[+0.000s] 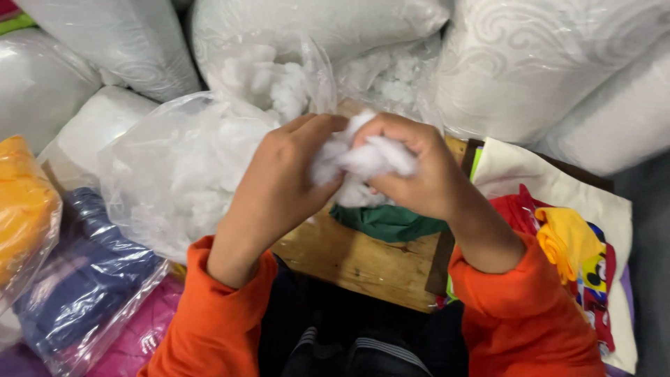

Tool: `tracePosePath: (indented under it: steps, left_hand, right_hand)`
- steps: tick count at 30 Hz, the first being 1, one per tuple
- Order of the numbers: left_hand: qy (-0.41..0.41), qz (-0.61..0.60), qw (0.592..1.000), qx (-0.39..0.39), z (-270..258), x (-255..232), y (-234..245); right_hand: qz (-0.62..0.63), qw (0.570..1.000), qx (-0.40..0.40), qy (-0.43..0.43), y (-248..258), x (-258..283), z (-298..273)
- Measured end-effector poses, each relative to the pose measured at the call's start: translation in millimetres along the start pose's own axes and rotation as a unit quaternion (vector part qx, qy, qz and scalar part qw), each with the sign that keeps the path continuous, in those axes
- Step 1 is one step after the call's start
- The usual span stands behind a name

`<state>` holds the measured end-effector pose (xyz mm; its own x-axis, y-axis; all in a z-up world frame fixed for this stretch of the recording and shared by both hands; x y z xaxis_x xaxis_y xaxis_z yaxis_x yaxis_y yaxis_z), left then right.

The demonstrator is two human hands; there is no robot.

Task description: Stuffing a small green fabric pillowcase with white polyester fiberfill by hand.

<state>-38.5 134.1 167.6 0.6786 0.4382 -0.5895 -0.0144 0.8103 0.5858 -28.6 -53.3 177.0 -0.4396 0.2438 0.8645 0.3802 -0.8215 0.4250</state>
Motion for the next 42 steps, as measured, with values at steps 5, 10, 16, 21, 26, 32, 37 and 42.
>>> tracePosePath:
  steps: [5, 10, 16, 21, 26, 32, 37, 42]
  left_hand:
    - [-0.085, -0.073, 0.993, 0.025, 33.7, -33.8, -75.1]
    - [-0.087, -0.119, 0.988, 0.048, 32.0, -4.9, -142.7]
    - [-0.028, 0.035, 0.984, 0.172, 18.7, 60.5, -197.4]
    - [0.123, 0.026, 0.894, 0.429, -3.1, 82.9, -216.6]
    - [0.009, 0.238, 0.929, 0.284, 1.1, 77.8, -220.1]
    - [0.014, 0.067, 0.938, 0.340, -14.1, 123.3, -274.3]
    - [0.092, -0.038, 0.934, 0.343, -14.6, 114.1, -251.7]
    - [0.047, 0.101, 0.889, 0.445, -44.5, 124.2, -311.9]
  right_hand:
    - [-0.030, 0.990, -0.136, -0.035, 46.6, 4.2, -67.4]
    - [-0.169, 0.965, -0.193, -0.056, 66.6, -57.4, -99.3]
    - [-0.203, 0.976, -0.079, -0.016, 54.7, -135.6, -92.0]
    - [-0.174, 0.975, 0.081, -0.113, 36.4, -171.8, -103.9]
    - [-0.217, 0.955, 0.146, -0.137, 32.7, -199.9, -112.0]
    - [-0.247, 0.943, 0.194, -0.111, 23.9, -170.8, -102.1]
    - [-0.269, 0.922, 0.203, -0.191, 22.8, -170.0, -109.1]
    - [-0.482, 0.841, 0.160, -0.189, 13.5, -239.5, -131.8]
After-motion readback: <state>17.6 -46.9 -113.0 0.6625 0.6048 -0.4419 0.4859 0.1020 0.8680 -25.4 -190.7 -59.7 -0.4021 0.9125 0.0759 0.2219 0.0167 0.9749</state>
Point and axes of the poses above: each hand's wrist, its own z-axis towards the middle knuckle, its own y-axis out of the back of the hand, x = y × z, the point moved 3 cm from there along z, towards the middle knuckle, and after that the axes turned 4 degrees about z, right-handed, at the moved point
